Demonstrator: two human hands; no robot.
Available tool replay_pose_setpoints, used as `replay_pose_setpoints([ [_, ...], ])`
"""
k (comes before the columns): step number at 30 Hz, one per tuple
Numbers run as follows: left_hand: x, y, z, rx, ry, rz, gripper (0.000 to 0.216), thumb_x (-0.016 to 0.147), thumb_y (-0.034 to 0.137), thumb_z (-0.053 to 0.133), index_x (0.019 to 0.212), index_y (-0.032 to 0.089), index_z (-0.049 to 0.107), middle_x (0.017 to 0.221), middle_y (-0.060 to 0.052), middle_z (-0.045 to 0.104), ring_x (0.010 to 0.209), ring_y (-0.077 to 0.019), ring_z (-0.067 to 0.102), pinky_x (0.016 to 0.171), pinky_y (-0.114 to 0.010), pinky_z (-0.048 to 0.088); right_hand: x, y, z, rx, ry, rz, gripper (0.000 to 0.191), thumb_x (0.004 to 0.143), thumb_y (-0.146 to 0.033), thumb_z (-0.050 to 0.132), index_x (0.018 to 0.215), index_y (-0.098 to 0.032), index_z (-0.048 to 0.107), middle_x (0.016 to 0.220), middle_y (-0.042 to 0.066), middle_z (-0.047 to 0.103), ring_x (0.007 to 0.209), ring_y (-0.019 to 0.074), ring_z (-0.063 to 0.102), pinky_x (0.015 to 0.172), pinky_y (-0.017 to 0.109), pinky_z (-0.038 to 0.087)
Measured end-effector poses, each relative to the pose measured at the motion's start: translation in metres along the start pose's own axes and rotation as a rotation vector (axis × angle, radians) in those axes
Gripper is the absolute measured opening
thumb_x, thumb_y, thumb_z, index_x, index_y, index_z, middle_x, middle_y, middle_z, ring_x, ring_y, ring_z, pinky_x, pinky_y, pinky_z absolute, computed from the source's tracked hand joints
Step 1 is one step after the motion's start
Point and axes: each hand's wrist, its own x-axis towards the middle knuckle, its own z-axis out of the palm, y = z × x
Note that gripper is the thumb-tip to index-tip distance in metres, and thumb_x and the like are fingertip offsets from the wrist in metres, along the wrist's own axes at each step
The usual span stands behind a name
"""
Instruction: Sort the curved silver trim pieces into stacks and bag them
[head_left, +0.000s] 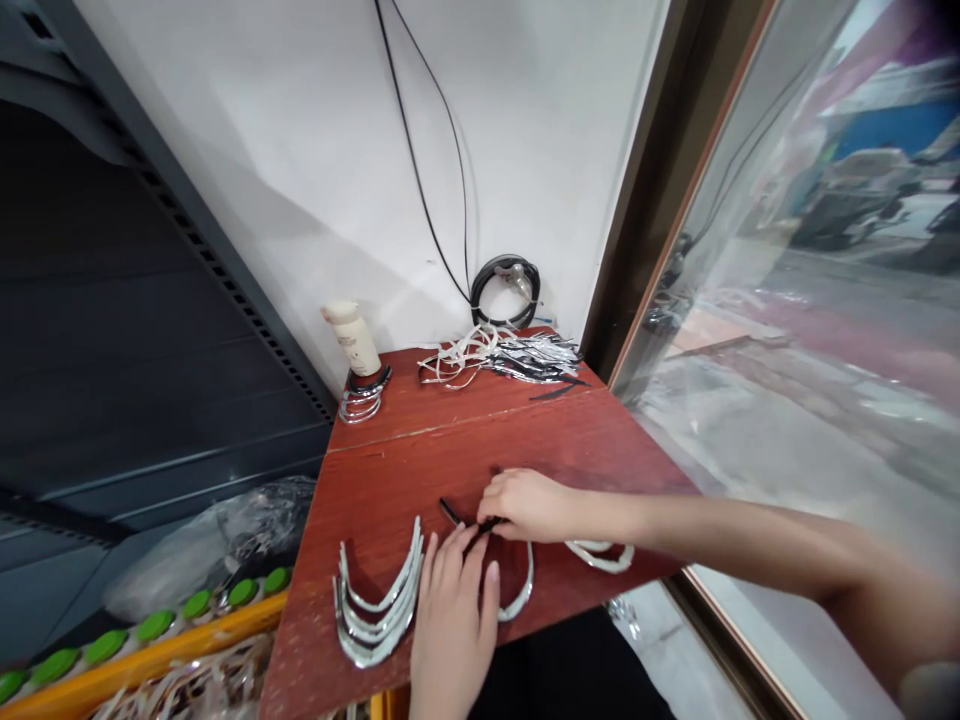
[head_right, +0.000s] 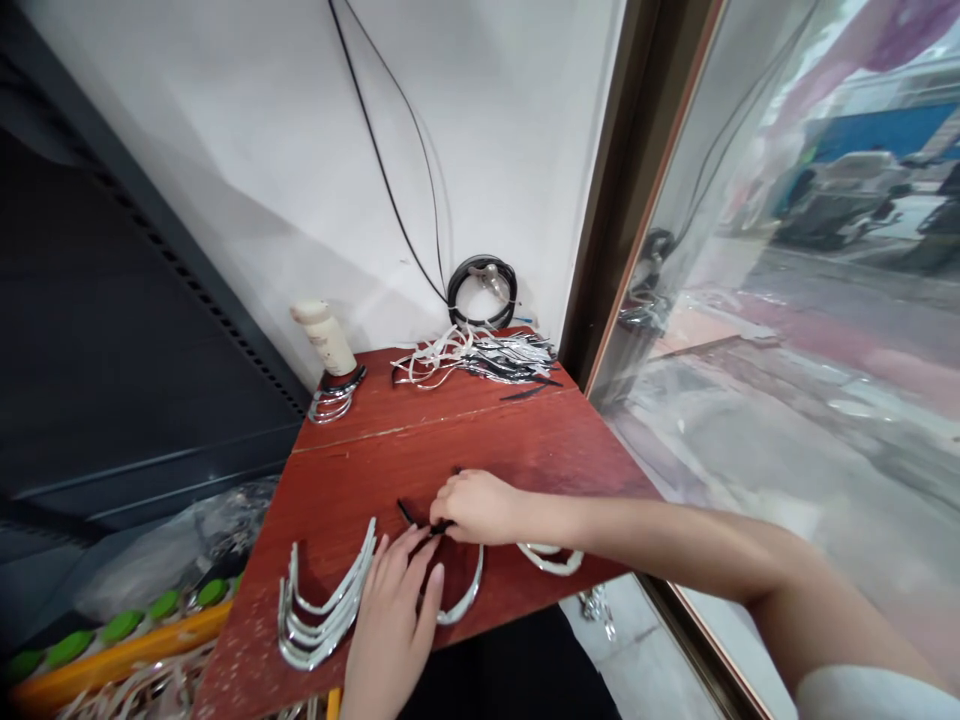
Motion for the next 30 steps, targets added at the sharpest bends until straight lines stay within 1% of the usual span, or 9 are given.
replay_pose_setpoints([
  [3,0.0,-0.002,0.001,-0.036,0.001,-0.013,0.036,0.093,0.028,0.048,0.128,0.024,0.054,0.13,-0.005,0.061,0.124,-0.0215,0.054,0.111,-0.052,0.041,-0.007,0.018,0.0,-0.022,0.023,0.034,0.021,0.09,-0.019,0.056,0.103,-0.019,0.072,0.098,0.006,0.074,0.098,0.0212,0.064,0.092,0.034,0.041],
  [7,0.0,-0.004,0.004,-0.085,0.007,-0.029,0.033,0.094,0.031,0.049,0.126,0.025,0.055,0.129,-0.006,0.061,0.122,-0.0227,0.055,0.106,-0.052,0.045,-0.044,0.071,-0.025,-0.023,-0.072,0.319,0.027,0.087,-0.015,0.053,0.103,-0.02,0.074,0.107,0.006,0.073,0.105,0.0214,0.062,0.095,0.03,0.04],
  [11,0.0,-0.006,0.006,-0.124,0.033,-0.035,0.029,0.094,0.033,0.049,0.121,0.026,0.056,0.124,-0.005,0.063,0.116,-0.0229,0.058,0.101,-0.051,0.049,-0.115,0.105,-0.044,-0.011,-0.226,0.467,0.024,0.074,-0.01,0.058,0.081,-0.021,0.078,0.084,0.003,0.076,0.078,0.0186,0.066,0.07,0.025,0.043],
  [14,0.0,-0.008,0.007,-0.13,0.066,-0.029,0.028,0.093,0.035,0.049,0.119,0.027,0.056,0.12,-0.005,0.064,0.111,-0.0237,0.06,0.095,-0.05,0.052,-0.164,0.095,-0.044,0.002,-0.34,0.558,0.024,0.065,-0.008,0.061,0.071,-0.023,0.079,0.07,0.001,0.075,0.063,0.0168,0.064,0.057,0.024,0.039],
  [18,0.001,-0.01,0.01,-0.127,0.053,-0.024,0.029,0.093,0.039,0.048,0.118,0.026,0.057,0.12,-0.005,0.064,0.109,-0.0243,0.062,0.091,-0.048,0.053,-0.195,0.063,-0.04,0.016,-0.39,0.683,0.027,0.065,-0.01,0.06,0.074,-0.026,0.08,0.073,0.001,0.075,0.067,0.0189,0.065,0.053,0.024,0.035],
  [22,0.002,-0.01,0.009,-0.129,0.051,-0.023,0.029,0.094,0.04,0.047,0.118,0.027,0.057,0.12,-0.005,0.064,0.109,-0.0242,0.062,0.092,-0.047,0.052,-0.198,0.051,-0.05,0.072,-0.392,0.748,0.026,0.066,-0.011,0.063,0.079,-0.026,0.08,0.08,0.002,0.076,0.073,0.02,0.066,0.056,0.024,0.037],
  [25,0.002,-0.007,0.005,-0.132,0.056,-0.024,0.028,0.094,0.039,0.047,0.117,0.027,0.058,0.119,-0.004,0.065,0.108,-0.0232,0.063,0.091,-0.045,0.053,-0.186,0.059,-0.063,0.166,-0.29,0.701,0.027,0.068,-0.012,0.066,0.086,-0.026,0.079,0.085,0.001,0.076,0.078,0.0187,0.067,0.063,0.023,0.042],
  [28,0.003,-0.004,0.002,-0.107,0.075,-0.026,0.028,0.094,0.038,0.048,0.115,0.026,0.06,0.116,-0.004,0.067,0.105,-0.0221,0.064,0.089,-0.042,0.054,-0.152,0.074,-0.073,0.156,-0.088,0.6,0.025,0.074,-0.015,0.063,0.093,-0.024,0.077,0.092,0.002,0.076,0.081,0.0184,0.067,0.071,0.024,0.045],
  [30,0.002,-0.003,0.001,-0.084,0.093,-0.019,0.027,0.093,0.037,0.049,0.115,0.025,0.06,0.115,-0.005,0.068,0.103,-0.0214,0.065,0.086,-0.039,0.056,-0.112,0.087,-0.073,0.131,0.02,0.53,0.02,0.079,-0.021,0.063,0.093,-0.023,0.076,0.093,0.002,0.076,0.082,0.0185,0.067,0.073,0.024,0.046],
])
